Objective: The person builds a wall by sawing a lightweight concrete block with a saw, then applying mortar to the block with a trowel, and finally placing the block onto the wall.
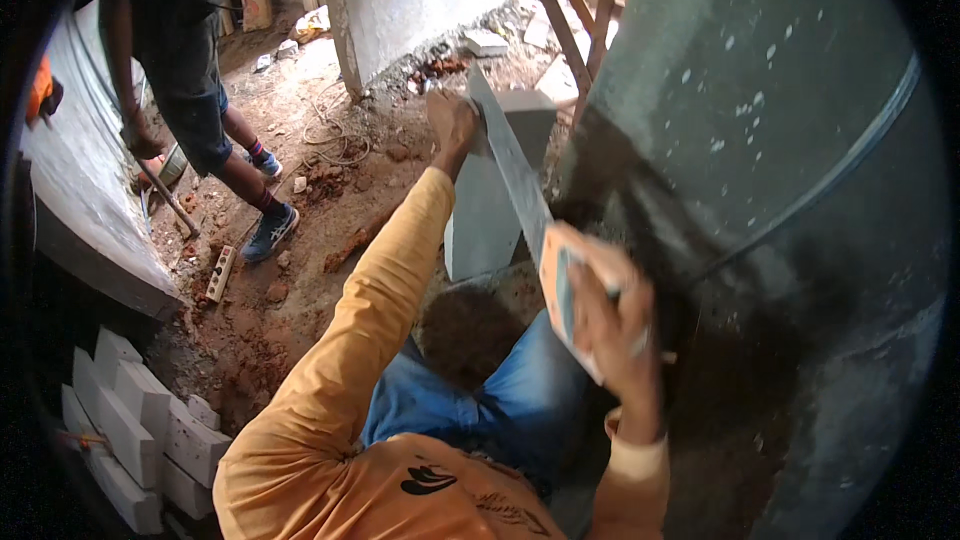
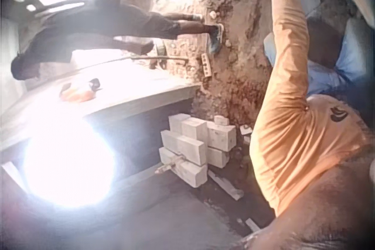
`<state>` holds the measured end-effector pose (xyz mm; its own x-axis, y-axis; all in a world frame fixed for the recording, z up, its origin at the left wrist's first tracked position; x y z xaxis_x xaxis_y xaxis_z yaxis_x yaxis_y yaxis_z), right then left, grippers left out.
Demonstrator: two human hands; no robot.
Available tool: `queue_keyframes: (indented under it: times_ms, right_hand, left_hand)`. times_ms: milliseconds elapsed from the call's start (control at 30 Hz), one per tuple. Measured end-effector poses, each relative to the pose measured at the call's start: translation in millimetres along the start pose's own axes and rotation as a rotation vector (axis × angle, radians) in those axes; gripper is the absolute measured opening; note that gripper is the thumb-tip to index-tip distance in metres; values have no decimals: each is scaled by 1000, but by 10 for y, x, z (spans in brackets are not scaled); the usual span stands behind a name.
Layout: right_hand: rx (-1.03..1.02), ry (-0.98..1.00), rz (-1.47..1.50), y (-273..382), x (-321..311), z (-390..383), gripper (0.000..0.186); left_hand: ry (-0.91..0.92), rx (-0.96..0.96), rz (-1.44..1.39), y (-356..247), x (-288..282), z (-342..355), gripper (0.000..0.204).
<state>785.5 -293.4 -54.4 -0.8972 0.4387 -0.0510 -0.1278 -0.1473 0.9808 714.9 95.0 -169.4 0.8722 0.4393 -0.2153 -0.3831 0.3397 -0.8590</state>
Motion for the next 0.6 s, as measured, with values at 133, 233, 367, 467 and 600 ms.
queue_keyframes:
  times_ms: [133, 233, 367, 467, 600]
  right_hand:
    - [63, -19, -52, -486, 250, 1259, 32]
    - [84, 3, -173, -362, 327, 1272, 31]
    - [-116, 41, -133, 1, 225, 64, 27]
    - [-122, 11, -142, -100, 84, 249, 29]
    - [187, -55, -154, -417, 335, 1591, 39]
  left_hand:
    - [87, -47, -51, -65, 89, -158, 24]
    - [57, -41, -16, -18, 31, -165, 22]
    - [188, 64, 82, 334, 118, 124, 21]
    - [-8, 54, 43, -60, 39, -44, 22]
    - [31, 21, -46, -252, -30, -73, 22]
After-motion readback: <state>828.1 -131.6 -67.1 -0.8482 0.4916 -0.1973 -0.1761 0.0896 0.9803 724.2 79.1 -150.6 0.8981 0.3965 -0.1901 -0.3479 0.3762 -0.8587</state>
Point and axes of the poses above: each hand's wrist, its own z-axis towards the middle knuckle, its own x-axis out of the palm, y = z × x, the point moved 8 cm from there along z, towards the middle knuckle, and after that the axes turned 15 degrees about z, right-handed, at the moved point
